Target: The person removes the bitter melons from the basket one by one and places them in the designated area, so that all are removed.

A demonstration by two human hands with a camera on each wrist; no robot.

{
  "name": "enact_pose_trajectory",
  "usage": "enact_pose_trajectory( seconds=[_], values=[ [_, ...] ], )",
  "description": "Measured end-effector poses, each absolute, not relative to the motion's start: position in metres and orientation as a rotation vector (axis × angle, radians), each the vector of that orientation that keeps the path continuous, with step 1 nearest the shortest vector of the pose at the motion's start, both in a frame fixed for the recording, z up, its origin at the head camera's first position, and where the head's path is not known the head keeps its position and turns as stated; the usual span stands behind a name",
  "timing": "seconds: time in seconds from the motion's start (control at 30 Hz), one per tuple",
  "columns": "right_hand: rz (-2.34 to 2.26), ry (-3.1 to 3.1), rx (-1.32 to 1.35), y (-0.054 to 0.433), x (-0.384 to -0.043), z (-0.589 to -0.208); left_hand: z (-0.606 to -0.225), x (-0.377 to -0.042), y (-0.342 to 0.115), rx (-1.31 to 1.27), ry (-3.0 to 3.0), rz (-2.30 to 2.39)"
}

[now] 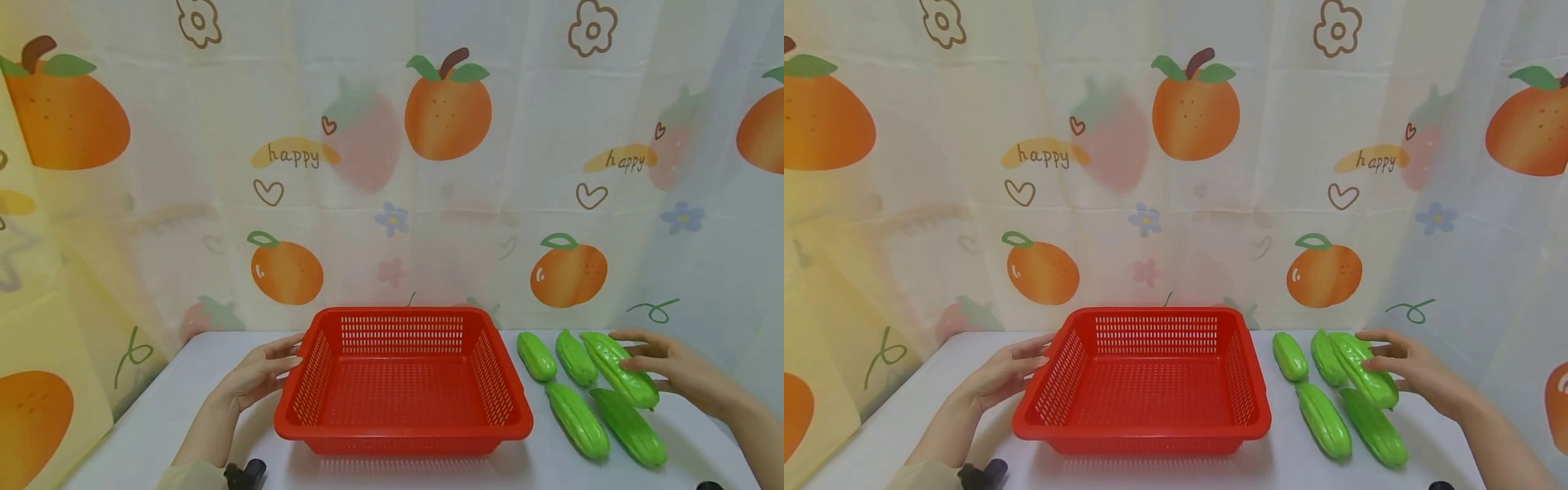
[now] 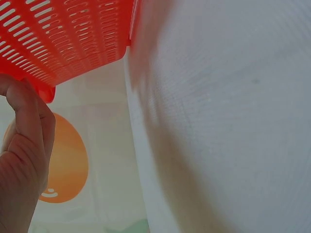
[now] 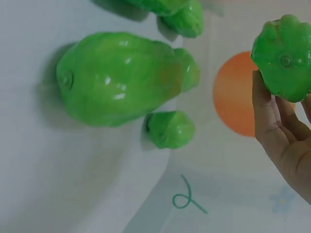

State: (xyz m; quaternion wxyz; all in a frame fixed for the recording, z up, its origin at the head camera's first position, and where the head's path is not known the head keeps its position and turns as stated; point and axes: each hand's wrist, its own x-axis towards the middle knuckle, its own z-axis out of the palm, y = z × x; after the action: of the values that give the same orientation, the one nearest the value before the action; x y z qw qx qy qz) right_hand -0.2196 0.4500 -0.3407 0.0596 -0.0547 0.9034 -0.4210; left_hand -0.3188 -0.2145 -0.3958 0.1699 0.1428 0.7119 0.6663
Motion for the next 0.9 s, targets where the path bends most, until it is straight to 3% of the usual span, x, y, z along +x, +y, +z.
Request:
enact_pose_trajectory(
  seconds=[0.9],
  values=[
    [-1.245,2.496,0.083,0.514,-0.215,-0.373,-0.396,-0.319,-0.215,0.394,2.017,1.905]
  ],
)
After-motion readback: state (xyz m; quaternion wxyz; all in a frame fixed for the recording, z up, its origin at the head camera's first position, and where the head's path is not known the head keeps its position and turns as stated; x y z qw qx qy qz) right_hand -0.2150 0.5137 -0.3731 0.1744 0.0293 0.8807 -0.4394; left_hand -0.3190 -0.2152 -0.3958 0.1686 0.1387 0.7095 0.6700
